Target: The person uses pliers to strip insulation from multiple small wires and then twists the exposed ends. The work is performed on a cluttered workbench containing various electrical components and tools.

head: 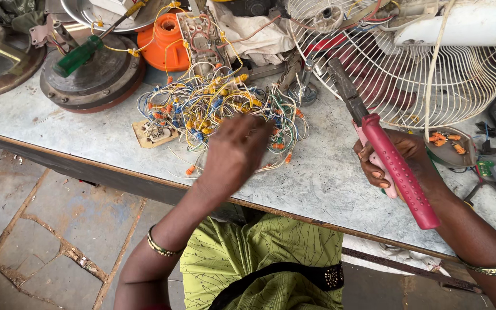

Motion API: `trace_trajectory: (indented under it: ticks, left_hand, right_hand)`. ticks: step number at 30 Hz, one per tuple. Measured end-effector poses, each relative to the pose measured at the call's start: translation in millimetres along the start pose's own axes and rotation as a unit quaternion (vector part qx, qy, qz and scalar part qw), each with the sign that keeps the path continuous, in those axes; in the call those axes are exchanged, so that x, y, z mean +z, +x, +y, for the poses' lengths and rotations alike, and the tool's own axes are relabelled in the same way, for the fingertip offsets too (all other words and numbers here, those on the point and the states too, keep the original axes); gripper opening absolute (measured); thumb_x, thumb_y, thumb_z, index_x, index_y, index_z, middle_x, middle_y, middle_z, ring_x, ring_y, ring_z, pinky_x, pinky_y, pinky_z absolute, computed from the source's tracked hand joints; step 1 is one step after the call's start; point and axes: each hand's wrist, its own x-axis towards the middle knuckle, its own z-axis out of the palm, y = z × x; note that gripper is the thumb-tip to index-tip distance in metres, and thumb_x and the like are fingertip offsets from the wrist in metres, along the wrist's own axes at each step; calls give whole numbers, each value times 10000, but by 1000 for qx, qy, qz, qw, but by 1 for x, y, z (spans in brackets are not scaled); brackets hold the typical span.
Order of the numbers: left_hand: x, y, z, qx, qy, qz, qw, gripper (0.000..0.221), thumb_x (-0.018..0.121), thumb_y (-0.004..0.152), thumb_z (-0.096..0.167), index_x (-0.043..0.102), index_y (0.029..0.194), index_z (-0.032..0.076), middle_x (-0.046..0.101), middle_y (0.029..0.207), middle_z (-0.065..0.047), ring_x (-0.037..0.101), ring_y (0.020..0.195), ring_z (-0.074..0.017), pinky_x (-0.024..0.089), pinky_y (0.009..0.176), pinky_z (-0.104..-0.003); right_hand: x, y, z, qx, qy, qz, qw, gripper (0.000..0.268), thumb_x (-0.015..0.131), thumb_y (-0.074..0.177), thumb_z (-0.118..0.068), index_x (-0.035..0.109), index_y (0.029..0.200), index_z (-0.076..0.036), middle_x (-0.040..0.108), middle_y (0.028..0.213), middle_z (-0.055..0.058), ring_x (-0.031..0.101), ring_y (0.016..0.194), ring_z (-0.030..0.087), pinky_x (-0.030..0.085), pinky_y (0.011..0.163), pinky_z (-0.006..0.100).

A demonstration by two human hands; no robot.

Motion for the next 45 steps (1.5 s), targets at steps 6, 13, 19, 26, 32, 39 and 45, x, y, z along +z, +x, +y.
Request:
trace_trajectory:
  ticks: [6, 13, 19, 26, 32, 39, 45]
  left_hand:
    - [18, -11, 32, 39, 40, -85, 995, 176, 716, 905, 222, 730, 945, 51, 705, 961, -77, 694, 909, -230, 580, 744, -390]
    - [-19, -5, 22, -81, -191, -120, 971, 185, 687, 971, 183, 721, 1066, 27, 714, 1005, -107, 706, 920, -310, 565, 752, -426]
    - [-24, 10, 35, -8, -258, -92, 962, 237, 662, 986, 137, 702, 1183, 13, 711, 1217, -141, 719, 1045, -339, 588, 871, -420]
    - [-110, -9, 29, -23, -115, 57, 991, 205, 734, 938, 75, 757, 1141, 52, 760, 1095, -101, 758, 942, -241, 624, 829, -363]
    - [-130, -74, -6, -245, 22, 73, 966, 123, 786, 927, 178, 791, 1000, 79, 774, 954, -58, 748, 775, -194, 596, 643, -346]
    - [-73, -108, -20, -224, 88, 25, 970, 168, 749, 898, 254, 801, 955, 104, 705, 886, -47, 649, 830, -244, 540, 640, -402]
    - [-86, -101, -20, -232, 104, 42, 966, 158, 707, 958, 228, 687, 973, 72, 678, 919, -78, 644, 854, -262, 531, 710, -430]
  right_hand:
    - [-3, 5, 6, 30, -34, 20, 999, 258, 753, 931, -128, 705, 1109, 51, 632, 829, 162, 587, 563, 107, 476, 410, 244]
    - [3, 6, 1, 38, -63, 47, 996, 248, 761, 892, -109, 683, 1045, 70, 628, 782, 107, 539, 520, 88, 425, 369, 232]
    - [0, 8, 4, 35, -57, 10, 998, 264, 769, 898, -119, 694, 1061, 76, 620, 800, 135, 552, 537, 87, 444, 389, 228]
    - [-1, 3, 0, 19, -50, 26, 998, 218, 732, 937, -114, 690, 1067, 56, 624, 941, 179, 578, 592, 106, 479, 427, 248]
    - [-2, 1, 5, 21, -34, 15, 999, 202, 713, 932, -75, 690, 1084, 57, 613, 970, 199, 568, 603, 115, 461, 431, 256]
    - [-2, 2, 8, 16, 15, -36, 999, 301, 725, 952, -138, 673, 1129, 99, 596, 1014, 212, 574, 636, 132, 467, 454, 258]
    - [-1, 1, 6, 27, -8, -1, 1000, 311, 752, 911, -131, 674, 1119, 86, 599, 1012, 217, 551, 626, 124, 444, 429, 241]
